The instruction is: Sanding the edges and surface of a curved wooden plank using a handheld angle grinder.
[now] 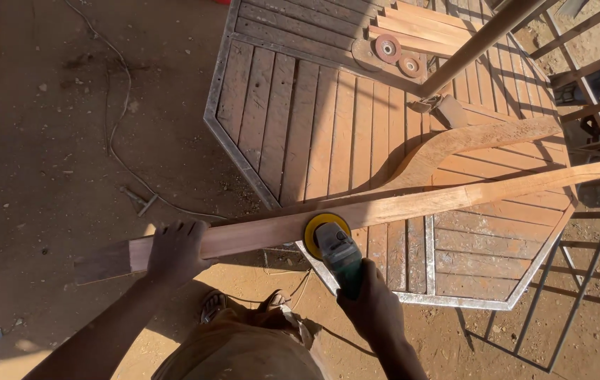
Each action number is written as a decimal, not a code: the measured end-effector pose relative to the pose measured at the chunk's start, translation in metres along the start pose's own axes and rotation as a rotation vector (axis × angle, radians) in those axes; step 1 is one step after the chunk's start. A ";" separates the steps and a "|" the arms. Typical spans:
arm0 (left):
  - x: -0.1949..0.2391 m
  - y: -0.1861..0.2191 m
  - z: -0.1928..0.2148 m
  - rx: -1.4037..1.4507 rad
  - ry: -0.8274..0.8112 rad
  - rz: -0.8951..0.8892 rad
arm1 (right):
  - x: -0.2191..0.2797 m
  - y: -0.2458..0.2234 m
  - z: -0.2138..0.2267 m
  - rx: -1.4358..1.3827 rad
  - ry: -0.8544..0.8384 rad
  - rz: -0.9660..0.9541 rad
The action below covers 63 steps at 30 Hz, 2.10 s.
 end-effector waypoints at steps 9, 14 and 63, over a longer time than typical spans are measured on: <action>-0.001 0.003 0.002 -0.043 0.029 -0.013 | -0.069 0.127 0.080 -0.193 0.216 -0.448; 0.004 0.002 -0.007 -0.047 -0.041 0.028 | -0.057 0.094 0.043 -0.213 0.232 -0.320; 0.085 -0.133 -0.013 1.921 -0.326 1.443 | 0.088 -0.202 -0.089 -0.095 -0.049 0.137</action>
Point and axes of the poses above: each hand's wrist, its own x-axis away from the middle knuckle, its own z-axis out of the back of the hand, y = z × x, the point moved 4 cm from there along -x, towards the middle knuckle, and after that the axes turned 7 degrees about y, right-handed, at the moved point
